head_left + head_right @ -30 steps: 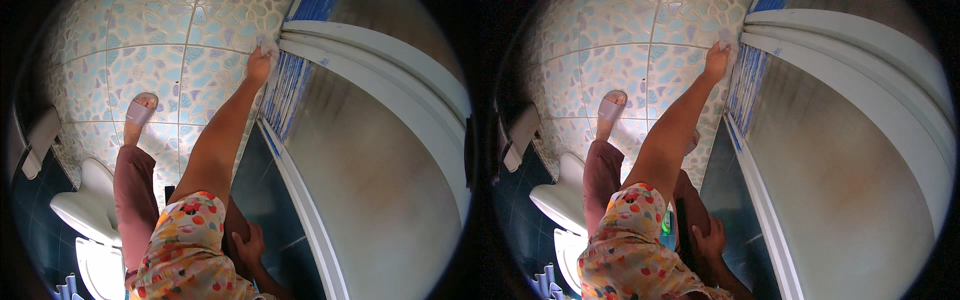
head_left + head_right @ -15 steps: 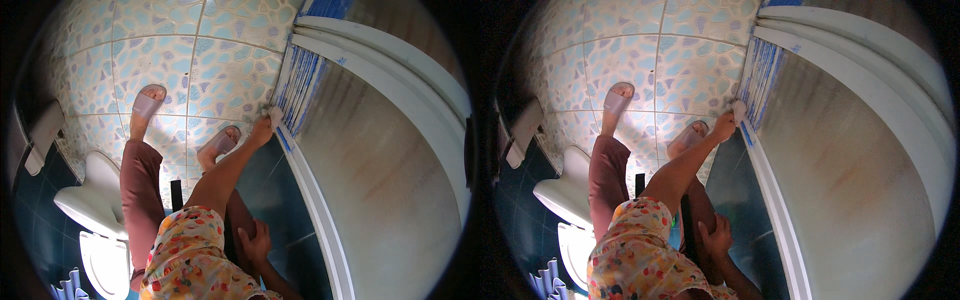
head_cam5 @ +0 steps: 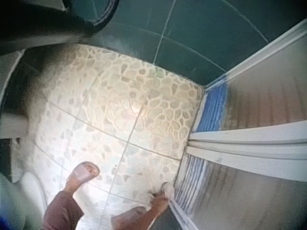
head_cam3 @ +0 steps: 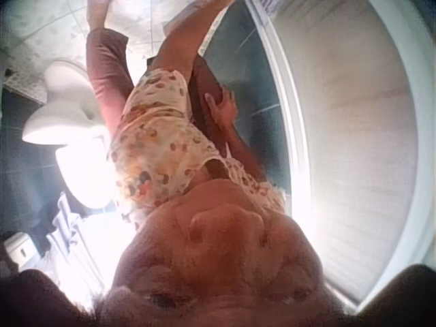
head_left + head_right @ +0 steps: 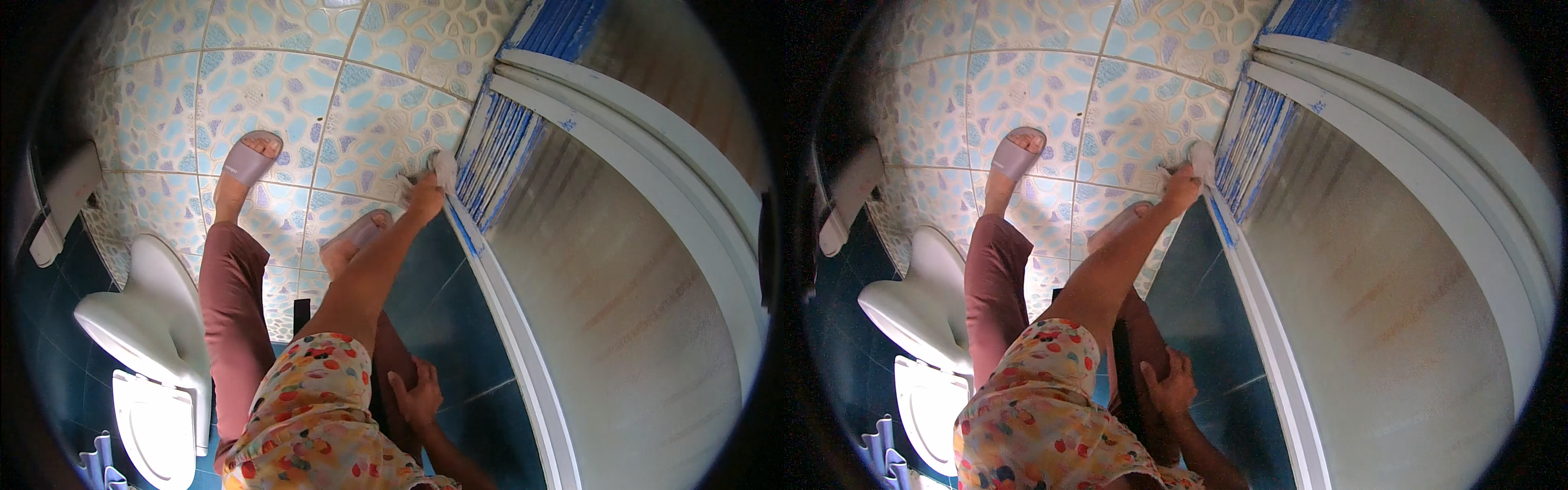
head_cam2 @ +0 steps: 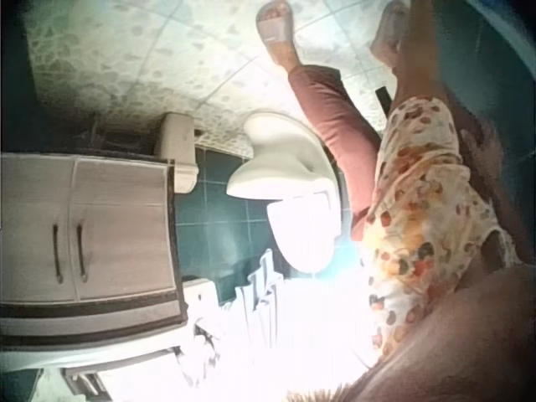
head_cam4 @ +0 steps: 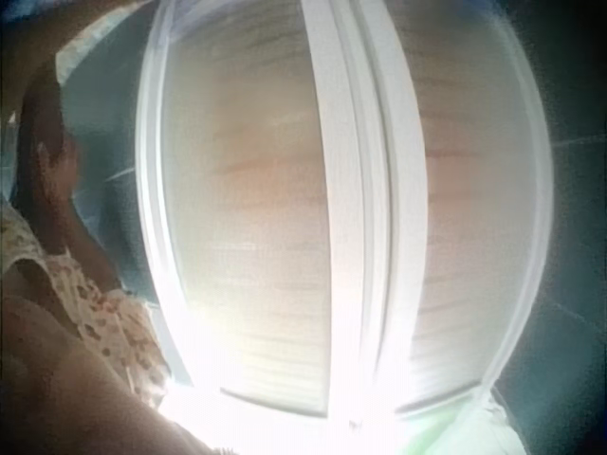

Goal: The person wipes the shower door, sink area, and tiled walls with a cloth. They move around the bathroom to reach different surfaces, including the shower frame and wall tiles near the shower head.

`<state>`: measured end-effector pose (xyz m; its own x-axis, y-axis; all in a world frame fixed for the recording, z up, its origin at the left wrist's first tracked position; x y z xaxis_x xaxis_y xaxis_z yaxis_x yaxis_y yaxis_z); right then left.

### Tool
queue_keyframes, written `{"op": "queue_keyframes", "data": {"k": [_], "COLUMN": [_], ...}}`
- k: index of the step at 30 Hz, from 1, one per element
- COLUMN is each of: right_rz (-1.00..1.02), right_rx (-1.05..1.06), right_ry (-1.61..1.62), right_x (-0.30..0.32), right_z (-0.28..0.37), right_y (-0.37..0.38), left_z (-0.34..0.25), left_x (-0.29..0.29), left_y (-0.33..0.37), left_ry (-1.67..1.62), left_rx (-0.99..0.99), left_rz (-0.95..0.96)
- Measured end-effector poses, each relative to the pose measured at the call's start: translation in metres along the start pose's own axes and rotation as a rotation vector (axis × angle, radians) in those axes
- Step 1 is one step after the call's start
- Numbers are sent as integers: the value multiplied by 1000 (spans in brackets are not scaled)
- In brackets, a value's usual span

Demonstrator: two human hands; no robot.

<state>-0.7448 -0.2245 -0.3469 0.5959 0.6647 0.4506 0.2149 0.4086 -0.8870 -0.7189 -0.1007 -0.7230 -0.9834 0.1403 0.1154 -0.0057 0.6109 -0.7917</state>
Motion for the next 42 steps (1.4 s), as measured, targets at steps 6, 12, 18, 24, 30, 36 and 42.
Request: {"op": "queue_keyframes", "data": {"k": [6, 12, 18, 24, 30, 36, 42], "right_rz": [0, 8, 151, -20, -4, -799, -1119], "right_rx": [-71, -7, 105, 275, -24, 312, 97], "right_ry": [46, 25, -139, -229, -57, 195, 890], "right_x": [-1, -1, -33, -60, -9, 6, 88], "right_z": [9, 21, 2, 2, 70, 77, 57], "right_y": [-5, -10, -15, -15, -29, -54, -86], "left_z": [-39, -125, -223, -292, -324, -392, -439], "left_x": [-27, -9, 26, 78, 170, 275, 344], "left_y": [-80, -179, -294, -329, -301, -299, -309], "left_ry": [4, -127, -138, -44, 620, 469, 325], "left_rx": [133, -168, -250, -538, -706, -472, -343], "left_rz": [166, 220, 631, 1148, 831, 641, 619]}}
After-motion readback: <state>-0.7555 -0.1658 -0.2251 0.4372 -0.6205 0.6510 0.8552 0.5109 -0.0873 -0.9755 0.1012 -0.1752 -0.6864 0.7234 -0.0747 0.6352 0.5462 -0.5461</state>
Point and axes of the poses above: each hand's wrist, its own y-axis towards the middle knuckle, its own x-axis out of the back of the hand, z = x × y, the point moved 3 cm from there along y, towards the middle knuckle, and after that the axes turned 11 degrees about x, right-handed, at the moved point
